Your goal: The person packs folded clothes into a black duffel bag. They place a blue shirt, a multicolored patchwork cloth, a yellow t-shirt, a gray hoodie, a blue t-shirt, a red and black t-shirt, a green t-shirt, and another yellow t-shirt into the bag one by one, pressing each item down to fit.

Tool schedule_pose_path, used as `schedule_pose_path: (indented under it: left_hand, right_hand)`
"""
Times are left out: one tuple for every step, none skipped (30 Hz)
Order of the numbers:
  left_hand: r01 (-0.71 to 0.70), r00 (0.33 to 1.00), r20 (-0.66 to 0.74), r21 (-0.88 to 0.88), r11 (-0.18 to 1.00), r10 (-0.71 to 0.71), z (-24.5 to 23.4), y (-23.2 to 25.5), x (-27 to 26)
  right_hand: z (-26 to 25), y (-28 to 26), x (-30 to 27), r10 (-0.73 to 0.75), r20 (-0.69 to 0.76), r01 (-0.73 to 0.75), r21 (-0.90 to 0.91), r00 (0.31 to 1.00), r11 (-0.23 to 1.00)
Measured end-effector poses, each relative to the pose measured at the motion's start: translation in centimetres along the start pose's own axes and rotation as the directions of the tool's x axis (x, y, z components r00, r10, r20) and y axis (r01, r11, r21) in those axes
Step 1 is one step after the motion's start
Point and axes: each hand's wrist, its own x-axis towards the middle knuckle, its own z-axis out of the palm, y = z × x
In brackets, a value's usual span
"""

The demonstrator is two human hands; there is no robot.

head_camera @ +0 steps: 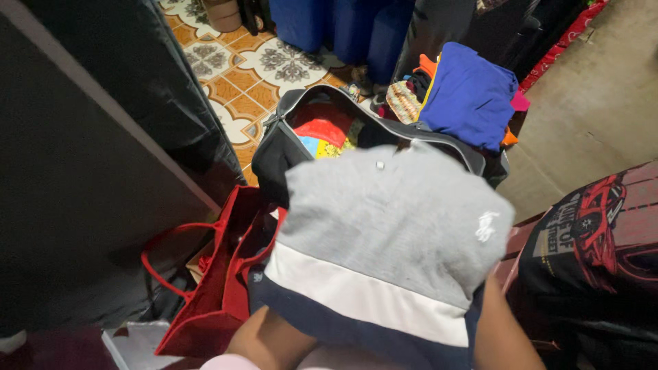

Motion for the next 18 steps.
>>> schedule_pose_path:
  left_hand:
    - [0.001,1.0,-0.01,0.003,1.0,-0.001,-0.1,-0.4,-0.6]
    - [-0.001,1.0,-0.021,0.01,1.0,0.001,-0.2,-0.7,-1.4]
    - [-0.004,1.0,-0.024,0.009,1.0,0.004,-0.2,-0.8,-1.6]
    - [0.002,1.0,-0.029,0.012,1.0,-0.001,-0.1,-1.0,-1.9]
    - [-0.001,1.0,-0.026,0.016,1.0,0.001,0.2,-0.8,-1.3]
    - [0.003,1.0,-0.018,0.016,1.0,-0.003,0.6,-0.6,-0.6]
    - [-0.005,1.0,-0.001,0.017,1.0,0.005,1.1,0.0,0.6]
    - [-0.005,1.0,0.022,0.001,1.0,0.005,1.7,0.6,2.4]
    - [-0.005,0.999,0.047,-0.002,1.0,0.005,2.4,1.0,4.0]
    - [-0.004,0.998,0.062,-0.012,1.0,0.004,3.0,1.6,5.9]
    - [-0.007,0.996,0.088,-0.013,1.0,0.008,3.6,1.8,7.7]
    - [-0.009,0.995,0.103,-0.019,1.0,0.011,4.0,2.1,9.4]
    - [-0.011,0.993,0.114,-0.025,1.0,0.014,4.2,2.1,10.4]
    - [-0.024,0.993,0.112,-0.025,0.999,0.027,4.2,2.2,11.2]
    - [-0.043,0.995,0.092,-0.016,0.999,0.044,3.9,2.2,11.1]
    - [-0.067,0.995,0.068,-0.009,0.998,0.068,3.4,2.5,11.2]
    - [-0.089,0.996,0.026,-0.002,0.996,0.089,2.6,2.7,10.6]
    - [-0.106,0.994,-0.037,0.008,0.994,0.106,1.3,2.8,9.5]
  right_hand:
    - [0.6,0.7,0.7,0.044,0.055,-0.042,-0.039,0.997,0.998]
    - [1.3,1.2,1.9,0.071,0.091,-0.064,-0.078,0.993,0.995]
    - [1.7,1.3,3.1,0.089,0.116,-0.076,-0.112,0.989,0.991]
    - [1.8,1.2,4.7,0.093,0.131,-0.075,-0.134,0.987,0.988]
    - [1.6,0.7,6.9,0.102,0.133,-0.081,-0.154,0.986,0.985]
    - [1.3,0.3,9.1,0.092,0.123,-0.07,-0.17,0.988,0.983]
    - [0.8,-0.5,11.7,0.081,0.11,-0.06,-0.181,0.991,0.982]
    - [-0.1,-1.0,14.0,0.062,0.082,-0.046,-0.186,0.995,0.981]
    - [-1.1,-2.1,17.0,0.048,0.048,-0.037,-0.203,0.998,0.978]
    - [-2.2,-2.5,19.2,0.04,0.015,-0.036,-0.219,0.999,0.975]
    - [-3.6,-3.5,21.5,0.029,-0.032,-0.036,-0.249,0.999,0.968]
    - [-5.0,-3.8,23.3,0.027,-0.075,-0.047,-0.289,0.997,0.956]
    - [-6.5,-3.6,24.6,0.031,-0.107,-0.065,-0.326,0.994,0.943]
    - [-7.8,-3.6,25.9,0.04,-0.147,-0.094,-0.378,0.988,0.921]
    - [-9.0,-2.5,26.4,0.034,-0.177,-0.11,-0.44,0.984,0.891]
    - [-10.1,-2.1,27.2,0.032,-0.211,-0.134,-0.488,0.977,0.863]
    - [-10.8,-1.3,27.9,-0.004,-0.223,-0.12,-0.539,0.975,0.834]
    - [-11.6,-0.2,28.1,-0.061,-0.233,-0.094,-0.598,0.971,0.796]
